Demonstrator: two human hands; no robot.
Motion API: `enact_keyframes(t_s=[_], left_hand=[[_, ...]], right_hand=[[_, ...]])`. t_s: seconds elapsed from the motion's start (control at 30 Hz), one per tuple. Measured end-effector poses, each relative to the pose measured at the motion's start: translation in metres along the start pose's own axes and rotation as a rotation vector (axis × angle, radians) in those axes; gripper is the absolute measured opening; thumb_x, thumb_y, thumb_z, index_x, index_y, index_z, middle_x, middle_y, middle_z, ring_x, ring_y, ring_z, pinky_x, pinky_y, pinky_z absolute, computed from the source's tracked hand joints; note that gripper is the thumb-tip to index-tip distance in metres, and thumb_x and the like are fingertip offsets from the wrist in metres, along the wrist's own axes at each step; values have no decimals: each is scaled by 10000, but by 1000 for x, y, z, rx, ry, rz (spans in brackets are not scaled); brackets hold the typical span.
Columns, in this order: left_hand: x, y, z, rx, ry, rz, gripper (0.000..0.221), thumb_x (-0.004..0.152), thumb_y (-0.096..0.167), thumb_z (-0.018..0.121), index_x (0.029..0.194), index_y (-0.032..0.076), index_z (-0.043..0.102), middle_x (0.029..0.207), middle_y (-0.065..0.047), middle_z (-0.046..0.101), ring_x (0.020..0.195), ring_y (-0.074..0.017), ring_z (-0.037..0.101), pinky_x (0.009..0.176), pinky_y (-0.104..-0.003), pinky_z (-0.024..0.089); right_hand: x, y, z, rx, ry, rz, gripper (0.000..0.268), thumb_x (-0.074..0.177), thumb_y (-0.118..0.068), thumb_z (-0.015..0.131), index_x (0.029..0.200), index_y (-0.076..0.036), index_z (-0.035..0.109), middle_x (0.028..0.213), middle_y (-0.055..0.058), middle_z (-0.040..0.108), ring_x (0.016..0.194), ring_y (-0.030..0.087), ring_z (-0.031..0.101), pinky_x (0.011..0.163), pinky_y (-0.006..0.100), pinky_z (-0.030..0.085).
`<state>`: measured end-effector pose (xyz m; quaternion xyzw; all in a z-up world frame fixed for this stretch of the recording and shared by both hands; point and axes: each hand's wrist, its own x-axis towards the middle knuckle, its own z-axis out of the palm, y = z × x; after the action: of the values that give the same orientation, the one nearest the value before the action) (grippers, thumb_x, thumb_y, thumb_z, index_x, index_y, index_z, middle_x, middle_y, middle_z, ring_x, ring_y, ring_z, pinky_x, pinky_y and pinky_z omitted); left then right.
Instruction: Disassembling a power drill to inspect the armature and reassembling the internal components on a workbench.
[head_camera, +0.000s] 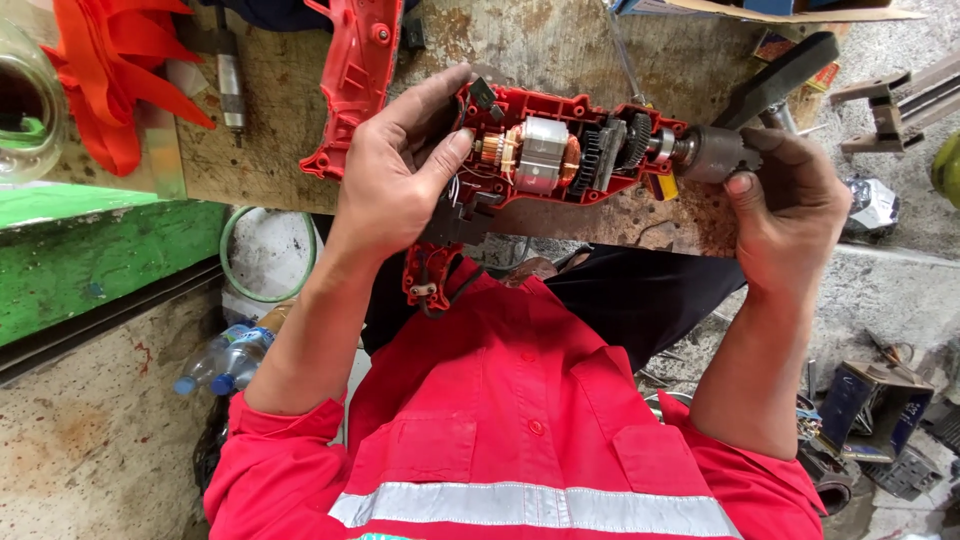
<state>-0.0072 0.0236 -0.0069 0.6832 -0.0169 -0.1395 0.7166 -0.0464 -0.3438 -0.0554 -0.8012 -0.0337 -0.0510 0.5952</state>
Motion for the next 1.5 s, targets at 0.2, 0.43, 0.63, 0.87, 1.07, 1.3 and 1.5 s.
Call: enact_keyframes(t_s=[0.2, 0.43, 0.63, 0.87, 1.07, 1.3, 1.5], left_hand=[[9, 15, 29, 804, 72, 420, 549, 1066, 429, 673, 1504, 134, 523, 1569, -117, 536, 1500, -329, 473, 1314, -520, 312], [18, 21, 28, 760, -97, 402, 415, 961, 360, 796, 1247, 66, 732, 1322, -81, 664, 1247, -331, 480, 1077, -467, 441], [20, 22, 26, 724, -99, 381, 409, 944, 356, 811, 1232, 78, 728, 1317, -68, 664, 1242, -315, 477, 1084, -450, 423], [18, 21, 24, 912, -71, 463, 402, 975, 467, 752, 1238, 164, 766, 1323, -13, 678, 1213, -304, 538, 1044, -479, 425], [16, 19, 23, 1005, -54, 513, 446, 979, 486, 763, 1291, 167, 747, 1346, 0, 673, 1203, -321, 550, 1050, -483, 429], [17, 21, 19, 1060, -92, 527, 483, 1013, 561, 669, 1304, 184, 746, 1393, -7, 636, 1274, -349, 513, 1132, -597, 333], [20, 36, 22, 1430, -136, 761, 768, 687, 605, 953, 1271, 148, 752, 1193, -19, 683, 1163, -285, 563, 1149, -483, 378]], right_hand=[[3, -1, -3, 50, -50, 32, 466, 1034, -207, 709, 1372, 73, 553, 1352, 219, 624, 1254, 301, 652, 1109, 341, 567], [1, -11, 0, -58, -53, 23, 453, 1075, -227, 667, 1345, 119, 553, 1210, 238, 656, 1049, 293, 678, 899, 357, 607], [3, -10, 0, -141, -69, -24, 449, 1102, -244, 637, 1323, 141, 567, 1155, 238, 666, 997, 302, 692, 854, 372, 629], [10, -13, -9, -273, -119, 136, 490, 1133, -407, 572, 1193, 73, 645, 947, 128, 620, 784, 197, 576, 622, 320, 461], [4, -14, -2, -14, -89, 158, 449, 1047, -370, 662, 1223, 28, 548, 1032, 126, 623, 728, 155, 623, 616, 241, 565], [2, -4, -8, 99, -91, 21, 430, 919, -43, 816, 1267, -52, 563, 1340, 103, 581, 1461, 246, 524, 1232, 332, 533], [8, -18, -5, -53, -186, 43, 610, 1064, -426, 535, 1362, 105, 502, 1202, 236, 643, 1040, 316, 681, 851, 374, 612]])
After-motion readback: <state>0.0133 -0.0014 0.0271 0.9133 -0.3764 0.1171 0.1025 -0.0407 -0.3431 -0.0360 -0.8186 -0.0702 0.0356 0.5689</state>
